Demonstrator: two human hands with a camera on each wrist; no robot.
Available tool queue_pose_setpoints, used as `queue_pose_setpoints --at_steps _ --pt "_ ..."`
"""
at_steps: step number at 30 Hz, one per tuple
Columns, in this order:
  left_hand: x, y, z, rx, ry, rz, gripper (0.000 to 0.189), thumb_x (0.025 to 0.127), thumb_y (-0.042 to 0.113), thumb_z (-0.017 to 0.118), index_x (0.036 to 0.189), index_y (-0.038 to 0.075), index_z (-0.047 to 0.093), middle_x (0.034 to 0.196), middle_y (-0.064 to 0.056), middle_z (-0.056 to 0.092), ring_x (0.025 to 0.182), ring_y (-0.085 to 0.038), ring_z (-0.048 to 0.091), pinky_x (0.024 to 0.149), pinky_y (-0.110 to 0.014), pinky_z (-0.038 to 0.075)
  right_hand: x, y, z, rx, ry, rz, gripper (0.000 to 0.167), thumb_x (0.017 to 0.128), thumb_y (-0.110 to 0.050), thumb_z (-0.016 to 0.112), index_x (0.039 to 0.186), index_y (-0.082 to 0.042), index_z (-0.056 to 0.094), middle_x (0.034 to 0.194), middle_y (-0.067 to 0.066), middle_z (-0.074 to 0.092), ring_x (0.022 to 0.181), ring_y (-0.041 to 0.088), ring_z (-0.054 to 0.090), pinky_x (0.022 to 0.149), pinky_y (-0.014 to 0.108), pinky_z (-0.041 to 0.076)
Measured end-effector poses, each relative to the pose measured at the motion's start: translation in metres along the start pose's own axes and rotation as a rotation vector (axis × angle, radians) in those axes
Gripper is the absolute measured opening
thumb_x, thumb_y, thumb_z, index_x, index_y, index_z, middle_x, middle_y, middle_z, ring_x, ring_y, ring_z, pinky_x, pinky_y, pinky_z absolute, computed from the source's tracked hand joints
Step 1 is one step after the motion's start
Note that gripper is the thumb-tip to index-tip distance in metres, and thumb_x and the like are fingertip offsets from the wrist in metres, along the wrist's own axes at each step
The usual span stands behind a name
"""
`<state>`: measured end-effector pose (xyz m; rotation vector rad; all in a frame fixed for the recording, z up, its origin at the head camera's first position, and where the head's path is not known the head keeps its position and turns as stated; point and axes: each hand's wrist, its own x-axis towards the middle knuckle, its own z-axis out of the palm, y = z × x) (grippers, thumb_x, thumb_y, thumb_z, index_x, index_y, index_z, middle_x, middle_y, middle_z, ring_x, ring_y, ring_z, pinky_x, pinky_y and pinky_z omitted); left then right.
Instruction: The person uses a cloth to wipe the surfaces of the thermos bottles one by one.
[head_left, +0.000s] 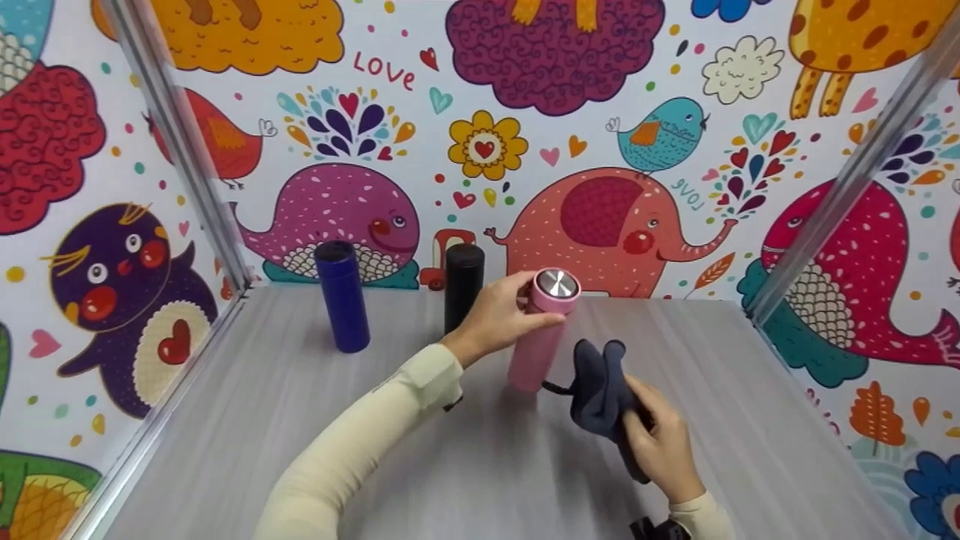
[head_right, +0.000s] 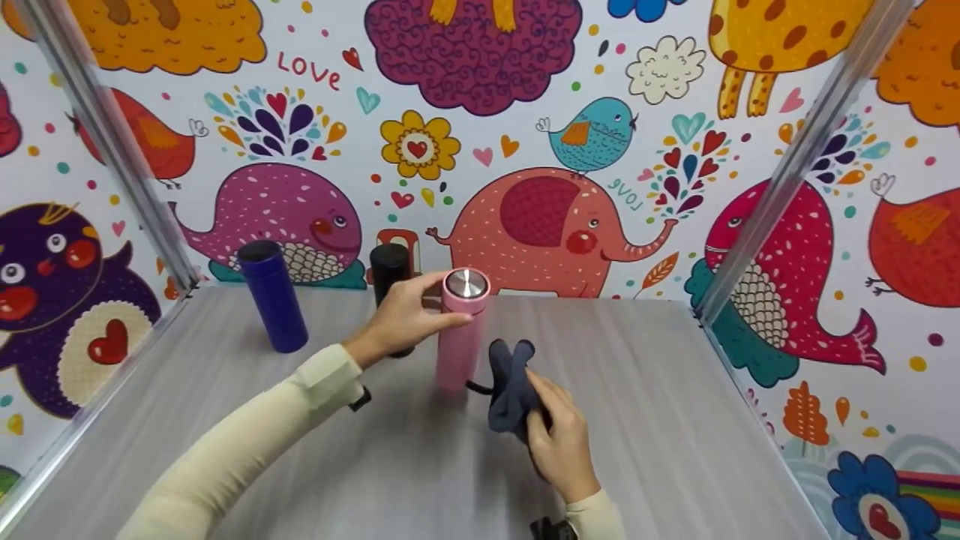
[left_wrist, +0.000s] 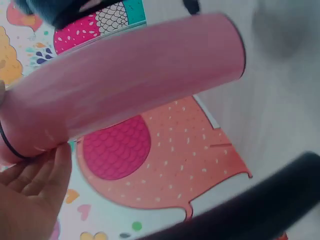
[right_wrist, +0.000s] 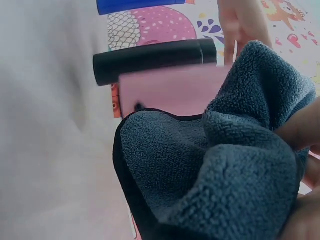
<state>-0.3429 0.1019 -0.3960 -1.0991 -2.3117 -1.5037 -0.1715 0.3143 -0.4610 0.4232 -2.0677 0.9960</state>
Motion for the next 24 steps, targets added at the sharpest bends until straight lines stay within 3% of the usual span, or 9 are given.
queue_pose_setpoints --at_steps 4,10,18,24 --pt "-0.027 -0.002 -0.009 -0.006 -0.008 0.018 0.068 0.080 0.045 0.083 0.133 0.008 0.060 0.122 -0.001 0.067 0.103 -0.008 0.064 0.083 -0.021 0.055 0.010 -0.013 0.004 0.028 0.014 -0.009 0.048 0.076 0.032 0.056 0.119 0.014 0.065 0.111 0.026 0.067 0.107 0.005 0.060 0.088 0.011 0.045" --pt "-0.062 -0.013 -0.019 -0.039 0.044 -0.029 0.069 0.080 0.042 0.083 0.136 0.010 0.059 0.125 0.001 0.065 0.107 -0.009 0.063 0.086 -0.023 0.054 0.020 -0.021 0.020 0.103 0.014 -0.012 0.047 0.079 0.031 0.056 0.122 0.015 0.063 0.114 0.027 0.066 0.110 0.007 0.060 0.092 0.014 0.046" --pt "-0.078 -0.024 -0.016 -0.057 0.056 -0.073 0.069 0.080 0.043 0.083 0.136 0.010 0.059 0.125 0.001 0.065 0.104 -0.010 0.063 0.086 -0.026 0.055 0.038 -0.030 0.033 0.142 0.051 0.008 0.043 0.082 0.028 0.057 0.122 0.014 0.063 0.114 0.026 0.066 0.106 0.006 0.061 0.091 0.016 0.048" --pt "-0.080 -0.028 -0.015 -0.041 0.068 -0.081 0.069 0.080 0.041 0.084 0.136 0.009 0.059 0.125 0.000 0.065 0.104 -0.011 0.063 0.087 -0.029 0.055 0.057 -0.035 0.047 0.210 0.034 0.076 0.043 0.084 0.025 0.056 0.125 0.014 0.061 0.118 0.025 0.066 0.104 0.007 0.062 0.091 0.018 0.049"
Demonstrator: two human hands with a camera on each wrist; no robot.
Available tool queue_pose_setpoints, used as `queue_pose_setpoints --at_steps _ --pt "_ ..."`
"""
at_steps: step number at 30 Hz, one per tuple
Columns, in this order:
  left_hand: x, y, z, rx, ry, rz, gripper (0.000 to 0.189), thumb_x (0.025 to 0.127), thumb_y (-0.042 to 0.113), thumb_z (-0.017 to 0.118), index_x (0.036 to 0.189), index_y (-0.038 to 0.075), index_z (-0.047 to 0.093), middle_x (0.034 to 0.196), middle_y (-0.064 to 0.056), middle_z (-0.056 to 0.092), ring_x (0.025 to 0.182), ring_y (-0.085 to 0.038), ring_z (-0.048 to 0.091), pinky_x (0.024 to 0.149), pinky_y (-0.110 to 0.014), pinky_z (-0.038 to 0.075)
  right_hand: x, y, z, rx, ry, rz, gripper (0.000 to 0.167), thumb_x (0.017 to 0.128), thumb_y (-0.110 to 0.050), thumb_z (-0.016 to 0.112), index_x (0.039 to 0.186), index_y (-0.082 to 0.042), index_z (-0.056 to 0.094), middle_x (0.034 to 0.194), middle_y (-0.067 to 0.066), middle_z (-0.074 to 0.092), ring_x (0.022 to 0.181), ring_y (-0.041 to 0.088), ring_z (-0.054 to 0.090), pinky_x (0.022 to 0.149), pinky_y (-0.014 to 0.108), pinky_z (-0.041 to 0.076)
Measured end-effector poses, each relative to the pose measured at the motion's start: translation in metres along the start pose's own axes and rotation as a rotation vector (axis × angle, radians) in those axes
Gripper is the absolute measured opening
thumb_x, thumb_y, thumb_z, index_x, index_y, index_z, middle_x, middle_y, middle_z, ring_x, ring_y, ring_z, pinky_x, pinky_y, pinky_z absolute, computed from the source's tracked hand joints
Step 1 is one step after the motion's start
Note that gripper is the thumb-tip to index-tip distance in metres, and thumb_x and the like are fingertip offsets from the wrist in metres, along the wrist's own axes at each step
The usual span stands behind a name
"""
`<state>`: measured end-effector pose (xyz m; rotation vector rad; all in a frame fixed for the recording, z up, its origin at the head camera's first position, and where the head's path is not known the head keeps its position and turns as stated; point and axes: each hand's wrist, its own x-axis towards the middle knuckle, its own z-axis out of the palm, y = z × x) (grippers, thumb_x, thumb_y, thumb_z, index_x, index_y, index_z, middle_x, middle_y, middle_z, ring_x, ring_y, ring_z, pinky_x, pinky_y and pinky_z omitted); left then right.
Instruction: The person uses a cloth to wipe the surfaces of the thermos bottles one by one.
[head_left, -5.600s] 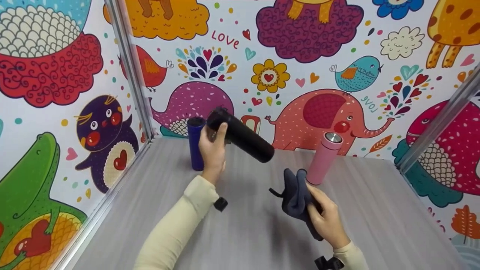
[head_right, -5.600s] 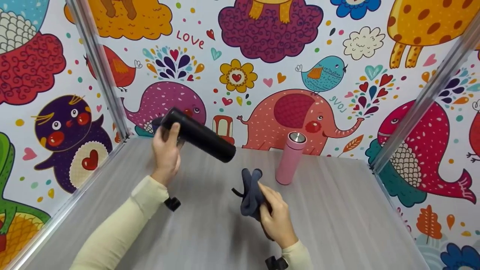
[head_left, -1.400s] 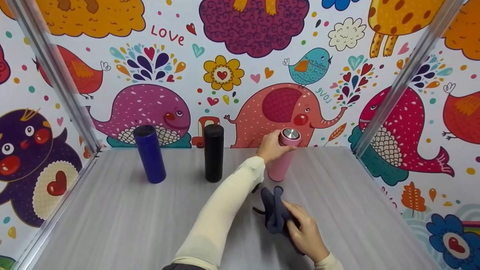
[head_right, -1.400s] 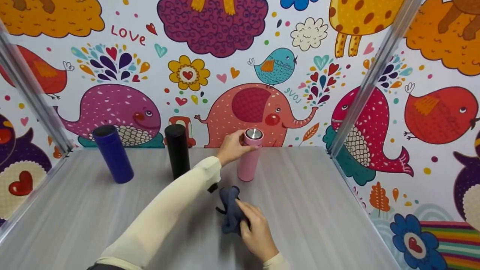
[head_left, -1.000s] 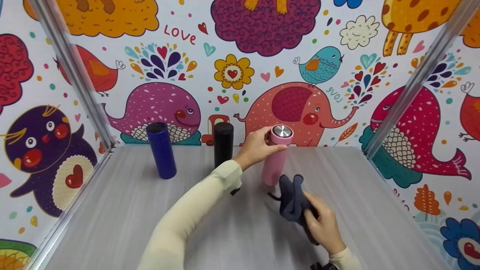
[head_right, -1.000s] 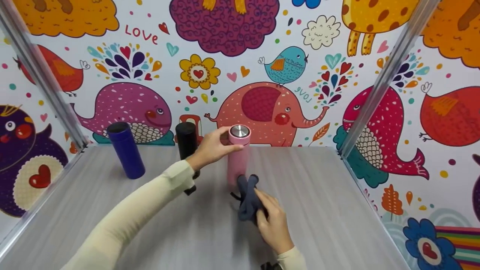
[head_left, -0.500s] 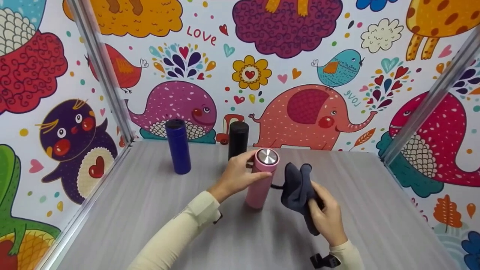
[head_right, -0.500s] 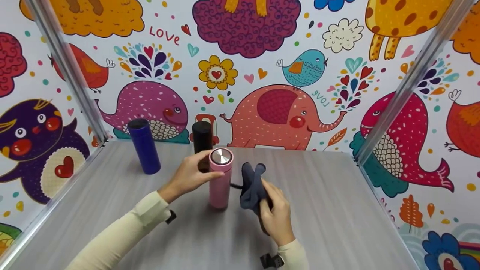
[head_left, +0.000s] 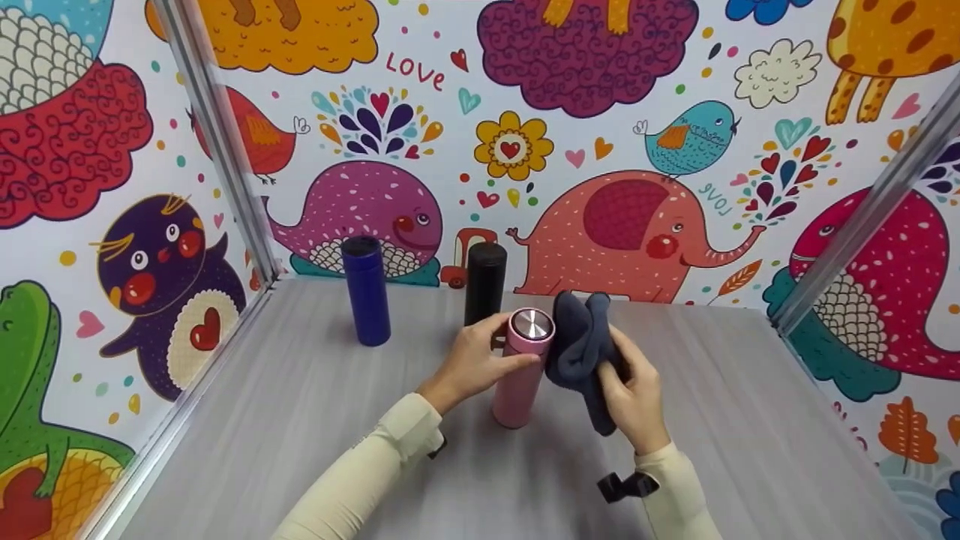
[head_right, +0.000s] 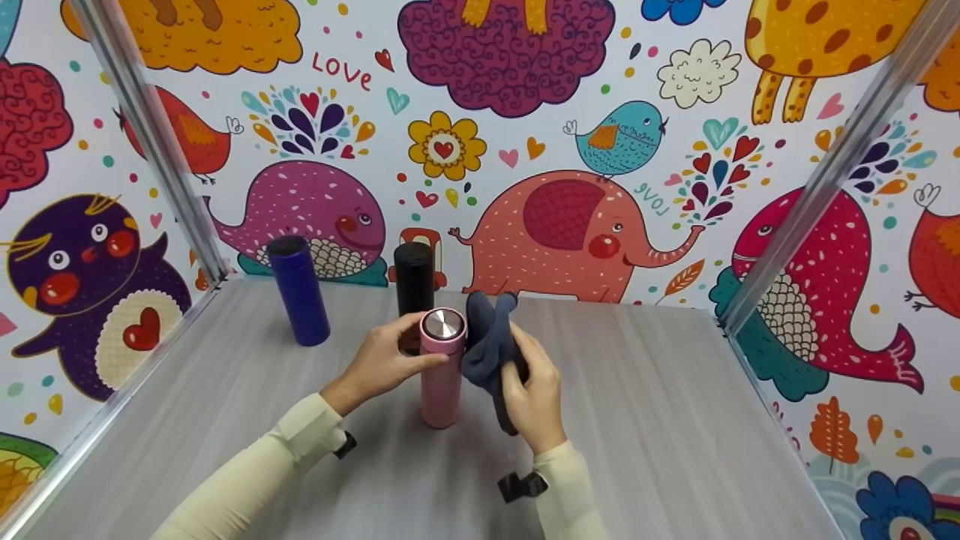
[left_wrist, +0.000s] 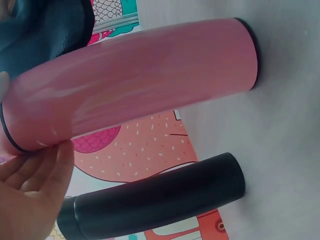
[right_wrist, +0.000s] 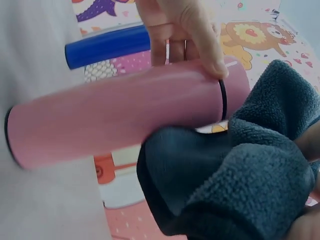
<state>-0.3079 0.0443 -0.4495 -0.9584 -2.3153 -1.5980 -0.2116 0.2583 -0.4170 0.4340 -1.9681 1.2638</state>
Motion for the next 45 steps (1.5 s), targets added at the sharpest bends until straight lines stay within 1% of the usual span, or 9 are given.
queue_pose_setpoints --at_steps 4,7,15,20,24,28,33,39,45 --pt "-0.001 -0.003 0.002 -0.030 -0.006 -0.008 0.068 0.082 0.035 0.084 0.139 0.009 0.057 0.128 -0.001 0.064 0.108 -0.012 0.063 0.091 -0.032 0.054 0.009 0.002 0.012 0.034 -0.014 0.051 0.043 0.087 0.022 0.057 0.129 0.011 0.061 0.121 0.023 0.066 0.100 0.009 0.064 0.089 0.019 0.051" --pt "-0.003 -0.005 0.006 -0.059 -0.002 0.002 0.066 0.084 0.030 0.084 0.140 0.007 0.056 0.129 -0.003 0.064 0.111 -0.013 0.063 0.093 -0.032 0.053 0.008 0.008 0.021 0.047 -0.048 0.050 0.043 0.086 0.022 0.057 0.128 0.012 0.060 0.119 0.025 0.066 0.097 0.011 0.064 0.086 0.019 0.052" --pt "-0.010 -0.012 0.014 -0.078 0.044 0.047 0.073 0.083 0.037 0.082 0.142 0.004 0.055 0.132 -0.005 0.063 0.114 -0.012 0.062 0.093 -0.028 0.052 -0.008 0.025 0.034 0.063 -0.100 0.088 0.041 0.087 0.021 0.059 0.128 0.014 0.058 0.117 0.026 0.066 0.099 0.011 0.063 0.086 0.018 0.051" --pt "-0.009 -0.013 0.013 -0.075 0.063 0.045 0.076 0.081 0.041 0.083 0.142 0.006 0.055 0.131 -0.003 0.063 0.109 -0.010 0.063 0.092 -0.029 0.053 -0.017 0.034 0.038 0.038 -0.127 0.125 0.041 0.088 0.020 0.059 0.129 0.016 0.056 0.120 0.027 0.064 0.106 0.011 0.061 0.089 0.016 0.048" --pt "-0.008 -0.015 0.013 -0.076 0.056 0.023 0.076 0.080 0.043 0.083 0.142 0.009 0.056 0.130 0.000 0.064 0.107 -0.009 0.064 0.091 -0.029 0.054 -0.033 0.061 0.043 -0.012 -0.150 0.157 0.046 0.087 0.021 0.059 0.132 0.013 0.056 0.124 0.025 0.063 0.109 0.021 0.061 0.092 0.016 0.046" --pt "-0.009 -0.017 0.011 -0.084 0.042 -0.008 0.076 0.081 0.043 0.083 0.143 0.010 0.055 0.133 0.002 0.062 0.113 -0.008 0.062 0.096 -0.027 0.050 -0.049 0.089 0.048 -0.072 -0.212 0.213 0.049 0.089 0.017 0.060 0.136 0.007 0.056 0.130 0.019 0.062 0.115 0.028 0.059 0.098 0.027 0.047" --pt "-0.010 -0.016 0.008 -0.090 0.020 -0.030 0.076 0.083 0.042 0.081 0.146 0.011 0.052 0.136 0.002 0.060 0.118 -0.008 0.058 0.099 -0.024 0.047 -0.061 0.105 0.051 -0.083 -0.312 0.274 0.049 0.091 0.012 0.058 0.139 0.002 0.055 0.134 0.018 0.060 0.123 0.032 0.056 0.103 0.050 0.044" --pt "-0.011 -0.016 0.006 -0.093 0.016 -0.063 0.078 0.081 0.043 0.082 0.144 0.008 0.054 0.119 -0.002 0.055 0.115 -0.010 0.059 0.100 -0.026 0.047 -0.072 0.117 0.055 -0.150 -0.372 0.257 0.047 0.090 0.012 0.059 0.136 0.004 0.056 0.132 0.021 0.061 0.123 0.037 0.056 0.103 0.054 0.043" --pt "-0.010 -0.020 -0.001 -0.107 0.016 -0.050 0.070 0.081 0.042 0.083 0.138 0.012 0.057 0.121 0.002 0.060 0.115 -0.010 0.059 0.098 -0.027 0.048 -0.066 0.112 0.057 -0.110 -0.330 0.285 0.047 0.089 0.013 0.060 0.135 0.003 0.058 0.130 0.019 0.062 0.122 0.036 0.056 0.103 0.054 0.043"
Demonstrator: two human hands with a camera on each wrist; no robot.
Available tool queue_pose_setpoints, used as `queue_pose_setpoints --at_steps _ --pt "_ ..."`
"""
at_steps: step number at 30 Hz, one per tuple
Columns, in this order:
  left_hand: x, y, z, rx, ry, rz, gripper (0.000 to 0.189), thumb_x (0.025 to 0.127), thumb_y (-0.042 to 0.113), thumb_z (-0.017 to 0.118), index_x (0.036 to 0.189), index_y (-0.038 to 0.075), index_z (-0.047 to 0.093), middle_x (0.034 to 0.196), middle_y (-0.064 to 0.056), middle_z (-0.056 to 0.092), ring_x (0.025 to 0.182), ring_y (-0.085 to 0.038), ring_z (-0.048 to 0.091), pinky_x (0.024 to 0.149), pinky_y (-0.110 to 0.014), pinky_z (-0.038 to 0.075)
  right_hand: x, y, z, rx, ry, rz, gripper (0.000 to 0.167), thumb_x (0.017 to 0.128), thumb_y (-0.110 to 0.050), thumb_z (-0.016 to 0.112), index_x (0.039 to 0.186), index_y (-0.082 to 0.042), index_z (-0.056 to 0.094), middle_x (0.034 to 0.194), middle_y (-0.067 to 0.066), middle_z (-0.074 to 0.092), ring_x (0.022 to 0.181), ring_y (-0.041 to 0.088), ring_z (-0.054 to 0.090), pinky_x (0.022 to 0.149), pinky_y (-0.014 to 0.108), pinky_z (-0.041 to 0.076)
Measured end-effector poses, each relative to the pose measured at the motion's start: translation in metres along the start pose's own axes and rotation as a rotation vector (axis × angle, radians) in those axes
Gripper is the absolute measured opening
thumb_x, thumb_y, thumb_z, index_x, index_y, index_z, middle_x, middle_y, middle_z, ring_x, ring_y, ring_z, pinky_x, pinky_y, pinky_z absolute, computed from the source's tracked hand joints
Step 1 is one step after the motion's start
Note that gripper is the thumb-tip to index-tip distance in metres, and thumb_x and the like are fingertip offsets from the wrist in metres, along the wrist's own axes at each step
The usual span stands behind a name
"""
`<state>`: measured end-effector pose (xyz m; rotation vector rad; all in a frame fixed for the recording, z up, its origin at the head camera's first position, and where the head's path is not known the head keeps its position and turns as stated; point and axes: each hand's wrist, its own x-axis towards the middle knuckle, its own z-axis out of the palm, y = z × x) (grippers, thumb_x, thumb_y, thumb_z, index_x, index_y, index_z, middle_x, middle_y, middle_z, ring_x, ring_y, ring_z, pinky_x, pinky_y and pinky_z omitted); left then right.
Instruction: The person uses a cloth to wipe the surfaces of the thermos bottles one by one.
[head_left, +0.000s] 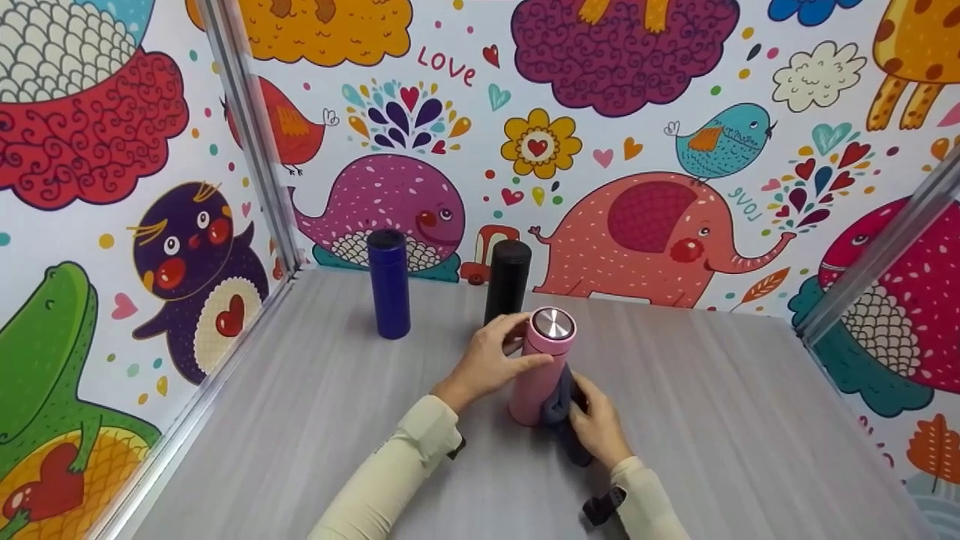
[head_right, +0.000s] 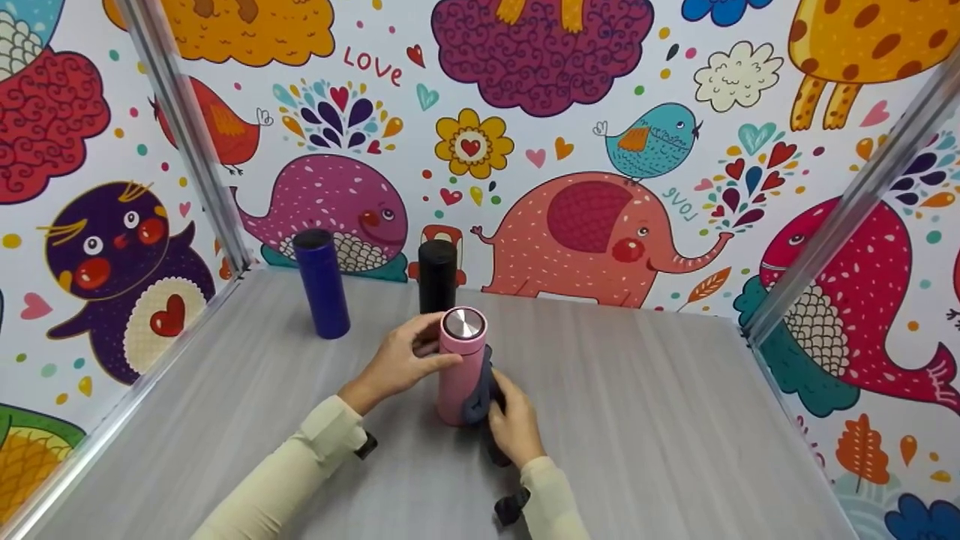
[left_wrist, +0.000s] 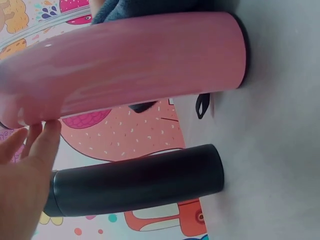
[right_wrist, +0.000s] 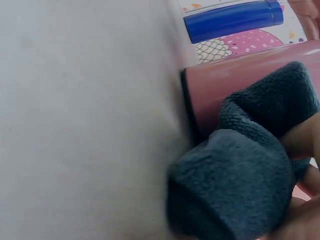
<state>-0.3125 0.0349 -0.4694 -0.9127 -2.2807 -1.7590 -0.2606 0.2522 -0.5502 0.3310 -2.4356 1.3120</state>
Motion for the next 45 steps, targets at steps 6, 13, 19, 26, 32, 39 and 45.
queue_pose_setpoints --at_steps 6,13,19,26,32,39,45 --pt "0.000 -0.001 -0.008 -0.064 0.005 0.010 0.052 0.081 0.035 0.084 0.120 0.017 0.054 0.120 0.002 0.066 0.112 -0.012 0.063 0.097 -0.037 0.051 0.011 -0.027 -0.010 0.059 0.075 -0.047 0.048 0.089 0.016 0.061 0.135 0.005 0.058 0.129 0.018 0.063 0.118 0.029 0.058 0.100 0.039 0.047" --pt "-0.003 0.006 -0.008 0.005 -0.018 0.030 0.054 0.089 0.035 0.078 0.133 0.011 0.059 0.125 -0.001 0.064 0.112 -0.012 0.062 0.096 -0.038 0.052 0.022 -0.089 -0.034 0.037 0.200 -0.171 0.044 0.084 0.022 0.061 0.127 0.014 0.059 0.116 0.025 0.067 0.099 0.025 0.063 0.087 0.015 0.047" --pt "0.000 0.016 -0.001 0.083 -0.032 0.054 0.060 0.090 0.037 0.076 0.137 0.005 0.058 0.126 -0.004 0.064 0.110 -0.012 0.062 0.093 -0.033 0.054 0.028 -0.110 -0.046 0.067 0.242 -0.240 0.043 0.084 0.022 0.062 0.126 0.014 0.060 0.113 0.024 0.068 0.094 0.012 0.062 0.085 0.015 0.049" --pt "0.008 0.019 0.004 0.182 0.002 0.013 0.071 0.083 0.052 0.079 0.133 0.006 0.062 0.118 -0.004 0.060 0.104 -0.014 0.058 0.089 -0.027 0.054 0.033 -0.116 -0.052 0.116 0.238 -0.307 0.043 0.086 0.020 0.064 0.129 0.014 0.058 0.117 0.026 0.066 0.099 0.009 0.062 0.090 0.016 0.049" --pt "0.008 0.016 0.002 0.153 0.020 0.008 0.072 0.080 0.053 0.080 0.134 0.009 0.064 0.109 -0.001 0.057 0.095 -0.014 0.058 0.083 -0.027 0.055 0.031 -0.107 -0.048 0.108 0.202 -0.258 0.041 0.087 0.018 0.064 0.128 0.015 0.059 0.119 0.026 0.066 0.103 0.008 0.061 0.091 0.015 0.048" --pt "0.005 0.014 -0.004 -0.012 0.029 0.044 0.065 0.080 0.040 0.084 0.132 0.015 0.056 0.121 0.001 0.067 0.103 -0.011 0.066 0.089 -0.032 0.055 0.020 -0.087 -0.034 0.135 0.173 -0.179 0.041 0.088 0.016 0.065 0.129 0.014 0.058 0.119 0.025 0.066 0.104 0.012 0.062 0.090 0.015 0.048" --pt "-0.001 0.011 -0.003 -0.037 0.023 0.064 0.059 0.089 0.034 0.079 0.136 0.012 0.050 0.128 -0.004 0.065 0.115 -0.011 0.062 0.095 -0.032 0.051 0.009 -0.067 -0.019 0.129 0.145 -0.150 0.040 0.088 0.016 0.064 0.127 0.014 0.059 0.116 0.023 0.067 0.102 0.013 0.062 0.087 0.015 0.048"
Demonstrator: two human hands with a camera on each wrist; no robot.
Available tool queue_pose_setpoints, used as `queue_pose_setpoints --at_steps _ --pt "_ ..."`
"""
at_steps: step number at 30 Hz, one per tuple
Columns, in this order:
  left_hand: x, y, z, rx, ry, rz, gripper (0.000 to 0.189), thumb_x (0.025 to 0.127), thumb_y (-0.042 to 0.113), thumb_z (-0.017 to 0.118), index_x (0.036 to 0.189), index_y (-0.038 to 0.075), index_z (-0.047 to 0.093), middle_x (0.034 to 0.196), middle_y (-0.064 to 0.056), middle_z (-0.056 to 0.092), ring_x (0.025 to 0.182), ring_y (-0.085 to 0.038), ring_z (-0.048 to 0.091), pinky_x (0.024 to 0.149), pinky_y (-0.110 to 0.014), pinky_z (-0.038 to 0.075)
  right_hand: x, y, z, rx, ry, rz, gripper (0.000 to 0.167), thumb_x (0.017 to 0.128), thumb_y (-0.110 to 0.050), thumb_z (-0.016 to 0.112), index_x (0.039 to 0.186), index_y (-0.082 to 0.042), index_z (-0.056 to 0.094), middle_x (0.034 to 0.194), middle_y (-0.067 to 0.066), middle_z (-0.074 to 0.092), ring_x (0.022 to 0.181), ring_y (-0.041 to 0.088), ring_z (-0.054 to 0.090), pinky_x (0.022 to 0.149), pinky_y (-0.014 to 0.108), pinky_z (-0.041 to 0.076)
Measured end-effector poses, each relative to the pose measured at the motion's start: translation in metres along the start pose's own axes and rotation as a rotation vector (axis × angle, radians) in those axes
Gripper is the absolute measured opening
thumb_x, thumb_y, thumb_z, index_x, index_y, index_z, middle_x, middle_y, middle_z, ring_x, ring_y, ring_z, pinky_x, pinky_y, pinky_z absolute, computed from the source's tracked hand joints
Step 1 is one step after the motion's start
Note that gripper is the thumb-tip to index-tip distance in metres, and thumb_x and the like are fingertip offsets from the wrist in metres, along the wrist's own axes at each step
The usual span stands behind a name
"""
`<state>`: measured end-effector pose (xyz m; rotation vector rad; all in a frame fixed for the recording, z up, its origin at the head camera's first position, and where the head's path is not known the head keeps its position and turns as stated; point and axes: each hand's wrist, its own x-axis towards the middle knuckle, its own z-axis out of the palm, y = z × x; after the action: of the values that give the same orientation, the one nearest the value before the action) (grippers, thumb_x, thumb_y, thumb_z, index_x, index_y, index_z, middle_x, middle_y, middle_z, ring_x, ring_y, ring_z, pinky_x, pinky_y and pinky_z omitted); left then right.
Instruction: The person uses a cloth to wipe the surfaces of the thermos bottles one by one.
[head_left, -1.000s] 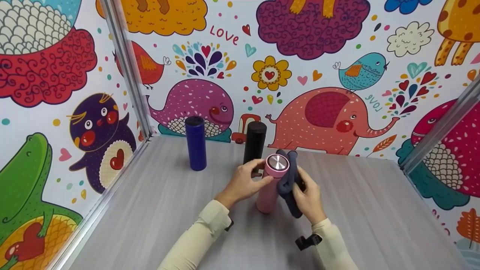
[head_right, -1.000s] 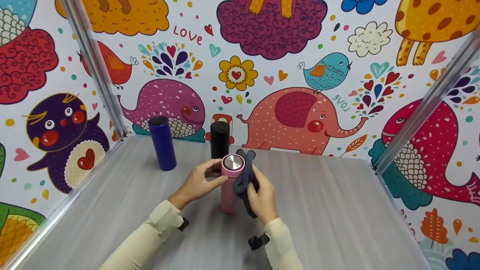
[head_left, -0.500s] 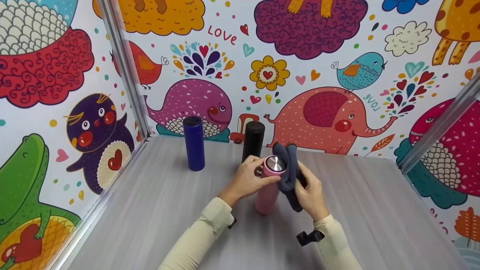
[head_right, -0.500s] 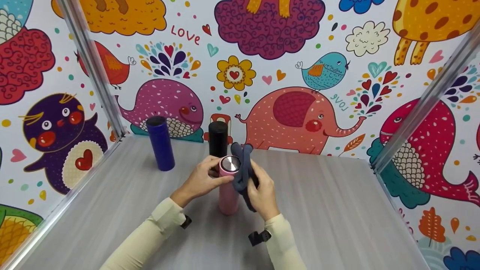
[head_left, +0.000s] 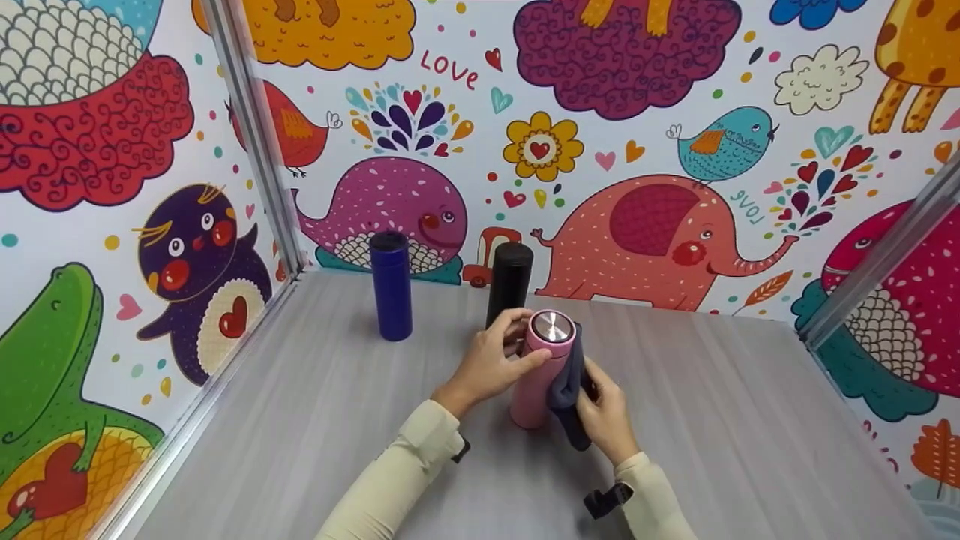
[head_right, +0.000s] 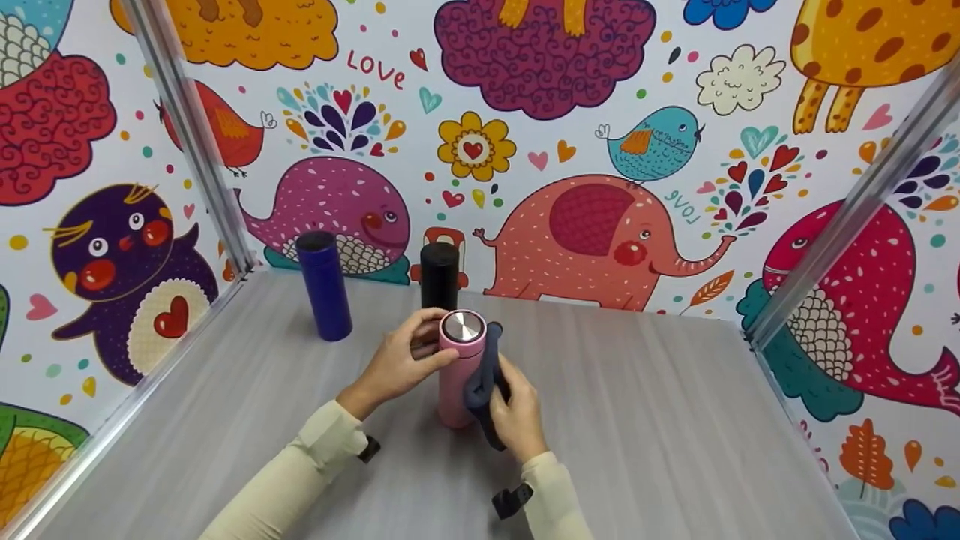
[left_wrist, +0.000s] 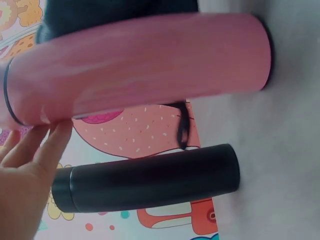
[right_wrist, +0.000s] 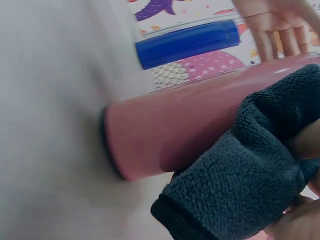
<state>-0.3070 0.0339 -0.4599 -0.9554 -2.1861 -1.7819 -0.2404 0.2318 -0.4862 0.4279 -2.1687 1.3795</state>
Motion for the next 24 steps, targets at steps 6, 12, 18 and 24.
queue_pose_setpoints --at_steps 6,12,18,24 --pt "-0.001 -0.001 0.009 0.010 0.046 0.022 0.069 0.084 0.038 0.083 0.137 0.010 0.049 0.127 -0.004 0.066 0.117 -0.012 0.062 0.097 -0.028 0.049 -0.013 0.026 0.007 -0.008 -0.055 0.048 0.040 0.089 0.015 0.064 0.128 0.012 0.060 0.122 0.023 0.066 0.110 0.018 0.060 0.093 0.016 0.046" --pt "0.002 0.001 0.015 0.030 0.101 0.021 0.072 0.078 0.037 0.087 0.132 0.009 0.048 0.124 -0.009 0.066 0.116 -0.017 0.063 0.097 -0.032 0.051 -0.023 0.068 0.014 -0.054 -0.116 0.095 0.042 0.091 0.010 0.064 0.133 0.006 0.059 0.128 0.018 0.064 0.118 0.028 0.059 0.101 0.031 0.046" --pt "0.001 0.000 0.010 0.041 0.093 -0.001 0.069 0.079 0.037 0.086 0.131 0.009 0.051 0.124 -0.006 0.064 0.114 -0.015 0.062 0.097 -0.034 0.051 -0.024 0.072 0.015 -0.068 -0.126 0.138 0.044 0.091 0.011 0.062 0.134 0.004 0.060 0.131 0.017 0.063 0.122 0.031 0.057 0.104 0.041 0.044" --pt "-0.001 -0.001 0.003 0.077 0.087 0.016 0.068 0.082 0.038 0.084 0.137 0.008 0.058 0.117 -0.005 0.055 0.103 -0.016 0.059 0.090 -0.034 0.055 -0.007 0.025 0.007 -0.008 -0.079 0.092 0.043 0.087 0.020 0.057 0.130 0.012 0.059 0.125 0.023 0.064 0.115 0.030 0.059 0.097 0.020 0.045"
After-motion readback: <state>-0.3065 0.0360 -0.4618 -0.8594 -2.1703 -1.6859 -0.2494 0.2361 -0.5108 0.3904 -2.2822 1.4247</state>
